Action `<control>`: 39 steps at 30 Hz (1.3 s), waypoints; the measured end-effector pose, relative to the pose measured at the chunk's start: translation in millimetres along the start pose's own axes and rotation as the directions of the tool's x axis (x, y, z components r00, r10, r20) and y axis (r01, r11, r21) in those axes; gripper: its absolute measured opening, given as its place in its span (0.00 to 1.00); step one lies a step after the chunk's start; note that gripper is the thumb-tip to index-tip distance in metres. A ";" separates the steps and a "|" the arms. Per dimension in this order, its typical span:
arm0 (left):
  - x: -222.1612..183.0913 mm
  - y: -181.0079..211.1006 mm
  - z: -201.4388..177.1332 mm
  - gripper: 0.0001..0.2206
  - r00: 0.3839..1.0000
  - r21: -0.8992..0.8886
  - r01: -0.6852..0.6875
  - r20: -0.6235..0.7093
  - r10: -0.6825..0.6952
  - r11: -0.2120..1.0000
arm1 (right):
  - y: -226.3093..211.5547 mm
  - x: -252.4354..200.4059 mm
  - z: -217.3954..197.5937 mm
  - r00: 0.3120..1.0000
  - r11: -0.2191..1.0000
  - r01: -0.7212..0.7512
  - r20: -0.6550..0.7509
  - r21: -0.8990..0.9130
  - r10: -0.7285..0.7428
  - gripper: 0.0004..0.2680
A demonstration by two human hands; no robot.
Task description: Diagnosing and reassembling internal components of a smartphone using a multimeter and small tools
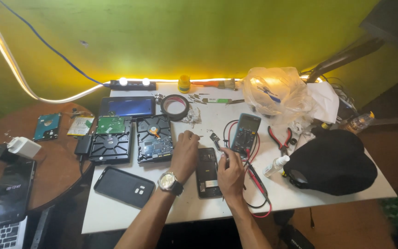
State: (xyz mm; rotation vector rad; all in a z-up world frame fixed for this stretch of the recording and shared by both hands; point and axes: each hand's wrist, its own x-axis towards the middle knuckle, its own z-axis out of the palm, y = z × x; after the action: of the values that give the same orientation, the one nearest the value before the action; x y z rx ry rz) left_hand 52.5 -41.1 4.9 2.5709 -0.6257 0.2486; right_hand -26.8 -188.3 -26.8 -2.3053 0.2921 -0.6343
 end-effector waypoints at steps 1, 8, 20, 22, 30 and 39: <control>-9.5 4.2 -0.4 0.08 1.000 0.002 0.011 -0.008 -0.011 1.000 | 0.8 -0.3 -0.1 1.000 1.000 0.010 0.008 0.004 -0.010 0.10; -66.9 19.8 -29.4 0.22 0.975 -0.221 -0.039 0.207 0.086 0.974 | -6.9 -6.7 -6.2 0.997 0.993 0.020 -0.081 0.117 -0.011 0.11; -50.1 -4.7 -11.9 0.42 0.951 -0.138 -0.126 0.267 0.159 0.982 | -35.7 3.7 -34.7 0.984 0.805 0.138 -0.175 0.577 -0.043 0.25; -50.7 -8.8 -4.1 0.43 0.957 -0.136 -0.144 0.232 0.173 0.980 | -43.0 6.3 -45.1 0.982 0.784 0.153 -0.178 0.602 -0.056 0.26; -51.7 -7.7 -14.3 0.44 0.954 -0.151 -0.115 0.257 0.151 0.982 | -64.2 15.7 -64.7 0.982 0.776 0.190 -0.110 0.602 -0.155 0.32; -50.2 -9.9 -5.1 0.42 0.959 -0.147 -0.120 0.240 0.153 0.982 | -36.5 2.9 -38.9 0.927 0.783 0.368 -0.131 0.501 -0.352 0.30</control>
State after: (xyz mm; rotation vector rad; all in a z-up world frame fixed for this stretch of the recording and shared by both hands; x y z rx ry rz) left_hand 12.8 -11.5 -8.8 2.4533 -0.8839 -0.0731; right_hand -43.7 -185.9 23.8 -1.8273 -0.2962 -0.8227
